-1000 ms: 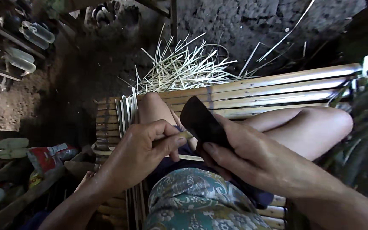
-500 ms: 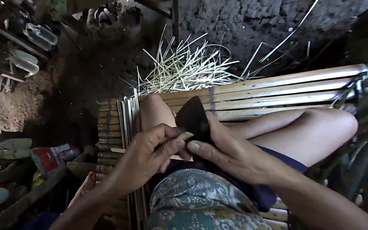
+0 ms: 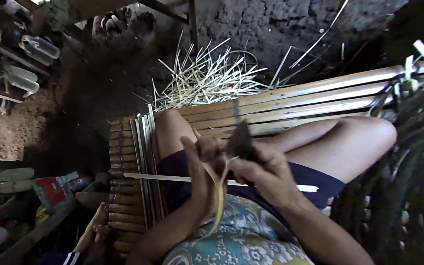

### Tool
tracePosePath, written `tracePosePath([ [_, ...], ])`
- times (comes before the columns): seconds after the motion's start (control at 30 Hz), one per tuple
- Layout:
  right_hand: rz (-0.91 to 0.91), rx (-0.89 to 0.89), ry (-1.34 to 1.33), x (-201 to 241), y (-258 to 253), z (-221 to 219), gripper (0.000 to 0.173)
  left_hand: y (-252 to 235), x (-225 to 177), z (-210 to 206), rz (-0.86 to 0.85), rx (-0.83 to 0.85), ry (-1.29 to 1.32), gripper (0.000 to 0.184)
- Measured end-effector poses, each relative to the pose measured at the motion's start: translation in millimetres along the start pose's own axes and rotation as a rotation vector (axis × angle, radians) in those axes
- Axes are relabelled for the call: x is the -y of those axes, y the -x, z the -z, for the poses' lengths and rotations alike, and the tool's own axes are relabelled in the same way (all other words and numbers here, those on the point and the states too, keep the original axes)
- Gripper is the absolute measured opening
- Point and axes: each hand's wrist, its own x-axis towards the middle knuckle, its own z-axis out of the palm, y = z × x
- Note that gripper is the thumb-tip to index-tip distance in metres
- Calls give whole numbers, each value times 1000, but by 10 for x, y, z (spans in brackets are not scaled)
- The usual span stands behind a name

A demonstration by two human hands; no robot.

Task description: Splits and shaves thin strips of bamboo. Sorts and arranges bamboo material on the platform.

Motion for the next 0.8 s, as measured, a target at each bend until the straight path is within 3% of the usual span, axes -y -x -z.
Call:
tracePosePath([
  [0.07,13,-128,-81,116,36,147,9,-57,6,217,-45,-195,3,59],
  [0.13,125,-178,18,185,16,223,9,-178,18,441,-7,-334,46,64],
  [0.17,167,-144,126,169,-4,199,8,-209,25,491,47,-295,104,64],
  [0.23,218,-93,366,54,-104,104,19,-209,18,434,174,11,158,54],
  [0.3,152,-75,460,15,-201,137,22,-212,-25,212,312,196,151,60],
  [0.37,84,-7,421,65,-209,201,20,-157,-46,73,316,165,219,63],
  [0.43,31,162,418,65,-107,120,33,-123,-67,78,267,73,312,61],
  [0.47,45,217,409,5,-35,33,36,-112,-62,144,243,104,345,60],
  [0.53,63,270,382,-108,67,-59,27,-120,-56,202,200,137,436,62],
  [0.6,35,224,286,-112,143,-23,24,-55,-72,273,145,30,354,63],
  [0.67,-6,133,191,-16,200,110,18,-26,-101,505,94,-181,251,67],
  [0.73,2,49,145,88,211,248,12,-95,-120,846,34,-413,278,69],
  [0.8,69,24,193,101,165,245,11,-168,-138,974,24,-533,319,68],
])
